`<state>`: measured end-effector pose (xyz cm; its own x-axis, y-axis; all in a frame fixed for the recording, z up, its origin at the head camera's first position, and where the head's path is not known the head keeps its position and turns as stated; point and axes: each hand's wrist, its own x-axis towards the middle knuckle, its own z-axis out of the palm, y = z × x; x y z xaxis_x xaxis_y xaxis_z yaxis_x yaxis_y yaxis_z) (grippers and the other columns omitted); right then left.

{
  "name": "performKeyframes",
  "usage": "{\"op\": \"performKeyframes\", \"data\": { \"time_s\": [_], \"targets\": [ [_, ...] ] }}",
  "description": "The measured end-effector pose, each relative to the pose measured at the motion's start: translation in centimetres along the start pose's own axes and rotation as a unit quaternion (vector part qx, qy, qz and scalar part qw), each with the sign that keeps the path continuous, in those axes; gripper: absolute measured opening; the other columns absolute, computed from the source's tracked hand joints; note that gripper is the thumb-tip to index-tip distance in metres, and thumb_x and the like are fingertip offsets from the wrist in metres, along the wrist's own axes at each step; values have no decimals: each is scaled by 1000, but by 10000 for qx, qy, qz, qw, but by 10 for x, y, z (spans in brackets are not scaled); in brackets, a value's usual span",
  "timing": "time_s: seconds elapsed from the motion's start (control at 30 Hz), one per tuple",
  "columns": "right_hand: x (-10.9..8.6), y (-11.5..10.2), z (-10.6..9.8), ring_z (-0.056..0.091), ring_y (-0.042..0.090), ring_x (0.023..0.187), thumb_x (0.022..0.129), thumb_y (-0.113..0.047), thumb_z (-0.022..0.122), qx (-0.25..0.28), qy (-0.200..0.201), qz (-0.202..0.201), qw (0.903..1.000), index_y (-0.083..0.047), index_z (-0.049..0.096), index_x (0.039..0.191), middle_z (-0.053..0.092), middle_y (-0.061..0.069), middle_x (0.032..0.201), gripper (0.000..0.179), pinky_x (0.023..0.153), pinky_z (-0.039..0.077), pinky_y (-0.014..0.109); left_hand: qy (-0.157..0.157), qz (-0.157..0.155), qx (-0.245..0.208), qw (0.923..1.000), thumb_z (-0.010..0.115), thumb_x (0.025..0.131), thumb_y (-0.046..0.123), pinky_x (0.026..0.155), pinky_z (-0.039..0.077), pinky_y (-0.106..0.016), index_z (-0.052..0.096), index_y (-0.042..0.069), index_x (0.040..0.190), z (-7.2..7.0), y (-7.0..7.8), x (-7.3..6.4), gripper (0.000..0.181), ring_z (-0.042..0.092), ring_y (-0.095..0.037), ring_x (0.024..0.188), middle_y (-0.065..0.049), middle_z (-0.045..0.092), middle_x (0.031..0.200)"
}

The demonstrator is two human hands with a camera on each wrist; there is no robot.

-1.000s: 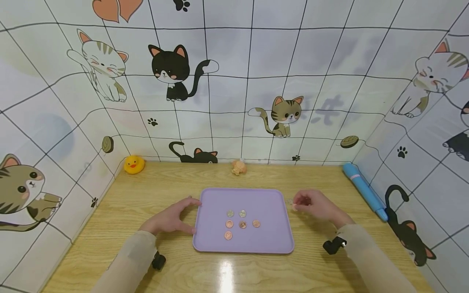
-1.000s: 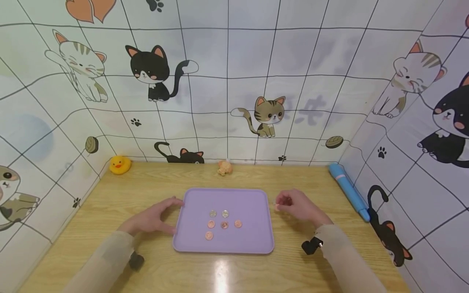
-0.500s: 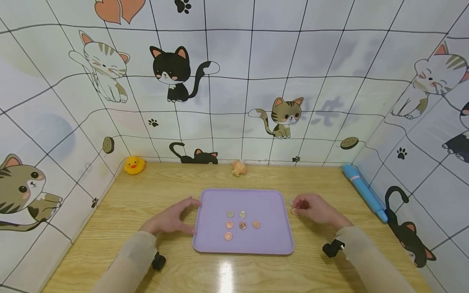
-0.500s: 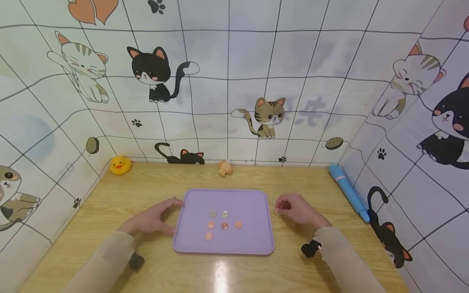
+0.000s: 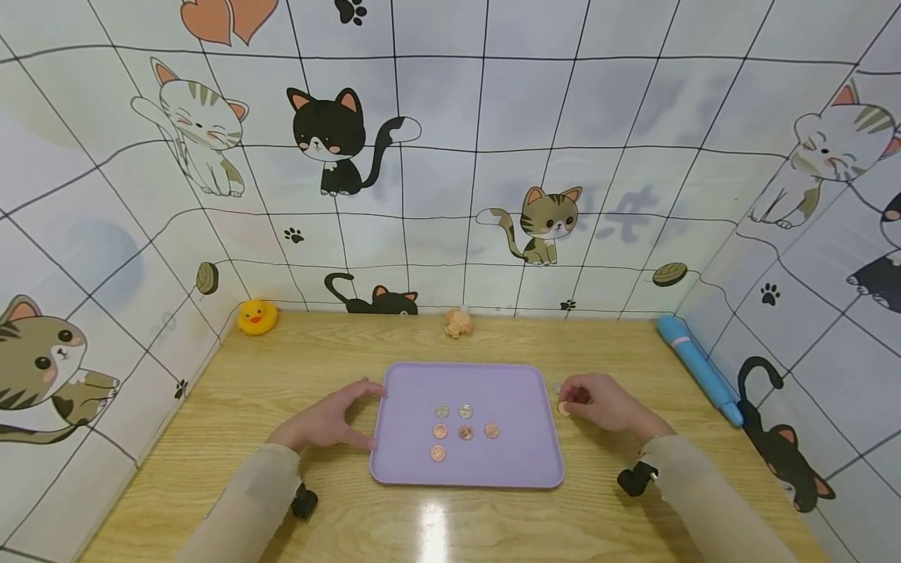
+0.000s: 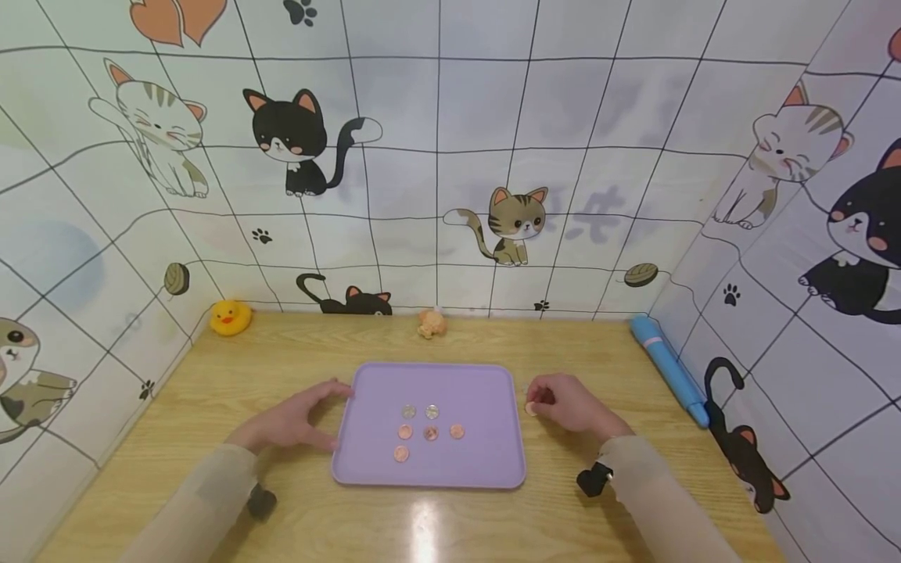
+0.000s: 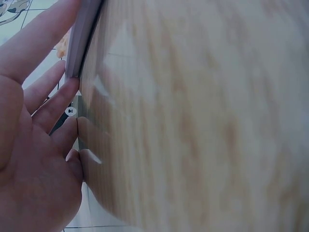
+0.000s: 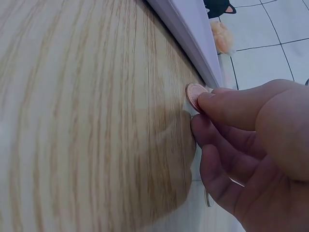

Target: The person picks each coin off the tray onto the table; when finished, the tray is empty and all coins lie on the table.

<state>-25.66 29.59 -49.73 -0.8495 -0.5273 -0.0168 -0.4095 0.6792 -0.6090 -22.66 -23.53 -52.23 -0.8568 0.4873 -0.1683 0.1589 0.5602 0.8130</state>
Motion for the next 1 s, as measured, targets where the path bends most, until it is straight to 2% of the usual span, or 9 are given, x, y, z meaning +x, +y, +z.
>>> {"op": "performKeyframes", "data": {
  "time_s": [0.4, 0.7, 1.0],
  "targets": [
    [1, -1, 2, 58, 7, 77, 99, -11, 74, -161, -3, 36, 9999, -9, 71, 99, 69, -4, 87, 4, 67, 51, 24, -3, -12, 5, 10000, 97, 75, 34, 126, 12, -69, 53, 27, 149, 0, -3, 1, 86, 23, -39, 158, -7, 36, 168],
    [0, 0, 3, 62, 7, 78, 98, -13, 76, -212, 104, 78, 9997, -9, 71, 98, 70, -6, 88, 6, 69, 53, 24, -29, 6, -110, 9999, 97, 74, 31, 126, 11, -68, 54, 26, 148, -1, -1, 3, 87, 24, -37, 157, -5, 39, 165],
    [-6, 0, 5, 56, 5, 72, 96, -16, 78, -341, 129, 165, 9992, -12, 71, 99, 65, -7, 83, 8, 66, 51, 23, -58, 92, -33, 9999, 97, 75, 32, 126, 13, -68, 52, 23, 149, -1, -1, 1, 87, 24, -38, 157, -7, 38, 166]
  ]
}}
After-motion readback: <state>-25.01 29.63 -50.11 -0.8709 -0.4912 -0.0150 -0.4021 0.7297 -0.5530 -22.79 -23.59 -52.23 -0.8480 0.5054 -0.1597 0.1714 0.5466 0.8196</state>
